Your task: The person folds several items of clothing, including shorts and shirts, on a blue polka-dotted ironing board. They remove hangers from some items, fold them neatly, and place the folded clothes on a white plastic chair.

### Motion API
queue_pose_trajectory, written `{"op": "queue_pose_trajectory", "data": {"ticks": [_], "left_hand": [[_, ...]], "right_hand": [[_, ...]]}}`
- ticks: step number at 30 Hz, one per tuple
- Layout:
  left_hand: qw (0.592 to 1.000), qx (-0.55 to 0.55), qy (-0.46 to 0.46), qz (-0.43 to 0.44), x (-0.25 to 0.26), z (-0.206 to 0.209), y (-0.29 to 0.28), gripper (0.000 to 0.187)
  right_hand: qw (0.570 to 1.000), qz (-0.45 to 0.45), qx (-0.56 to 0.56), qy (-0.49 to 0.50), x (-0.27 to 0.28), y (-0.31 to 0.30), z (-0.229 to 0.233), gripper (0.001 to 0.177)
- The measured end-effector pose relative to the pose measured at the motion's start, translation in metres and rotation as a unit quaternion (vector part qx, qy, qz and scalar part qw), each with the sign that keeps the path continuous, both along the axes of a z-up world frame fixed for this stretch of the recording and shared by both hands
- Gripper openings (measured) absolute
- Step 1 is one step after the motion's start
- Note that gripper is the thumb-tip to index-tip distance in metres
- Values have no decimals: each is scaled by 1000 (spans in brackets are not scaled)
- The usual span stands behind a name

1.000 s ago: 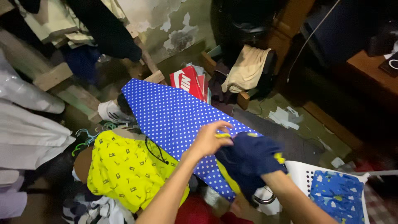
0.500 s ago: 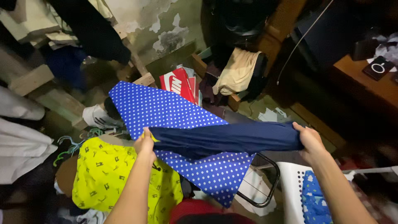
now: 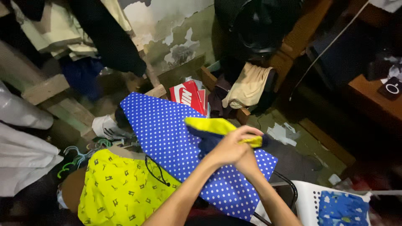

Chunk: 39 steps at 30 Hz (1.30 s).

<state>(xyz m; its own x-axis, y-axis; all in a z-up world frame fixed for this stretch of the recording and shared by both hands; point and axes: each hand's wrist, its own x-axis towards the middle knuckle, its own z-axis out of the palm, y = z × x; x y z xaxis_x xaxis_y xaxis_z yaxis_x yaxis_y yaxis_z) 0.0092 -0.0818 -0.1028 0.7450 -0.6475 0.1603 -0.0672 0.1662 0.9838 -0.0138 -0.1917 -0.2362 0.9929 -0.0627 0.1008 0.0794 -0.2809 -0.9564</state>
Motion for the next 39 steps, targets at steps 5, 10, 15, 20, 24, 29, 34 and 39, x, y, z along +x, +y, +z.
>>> {"op": "queue_pose_trajectory", "data": {"ticks": [5, 10, 15, 20, 24, 29, 34, 39], "left_hand": [[969, 26, 212, -128, -39, 13, -1, 50], [964, -72, 254, -39, -38, 6, 17, 47], [942, 130, -202, 236, -20, 13, 50, 43], [963, 191, -108, 156, -15, 20, 48, 29], [940, 187, -95, 270, 15, -5, 53, 30], [881, 36, 144, 450, 75, -49, 115, 36], [816, -257, 379, 354, 79, -62, 164, 43], [873, -175, 328, 317, 54, -19, 74, 79]], "right_hand": [[985, -10, 171, -7, -26, -31, 18, 34], [956, 37, 282, -69, -19, -27, 90, 38], [923, 68, 374, -63, 13, 15, 140, 43], [965, 47, 59, -250, 9, 19, 161, 41], [970, 74, 233, 23, 15, 23, 154, 30], [937, -40, 246, 244, 17, -21, 136, 26], [972, -228, 19, 47, 2, -96, 123, 34], [884, -319, -330, -87, -19, -65, 120, 62]]}}
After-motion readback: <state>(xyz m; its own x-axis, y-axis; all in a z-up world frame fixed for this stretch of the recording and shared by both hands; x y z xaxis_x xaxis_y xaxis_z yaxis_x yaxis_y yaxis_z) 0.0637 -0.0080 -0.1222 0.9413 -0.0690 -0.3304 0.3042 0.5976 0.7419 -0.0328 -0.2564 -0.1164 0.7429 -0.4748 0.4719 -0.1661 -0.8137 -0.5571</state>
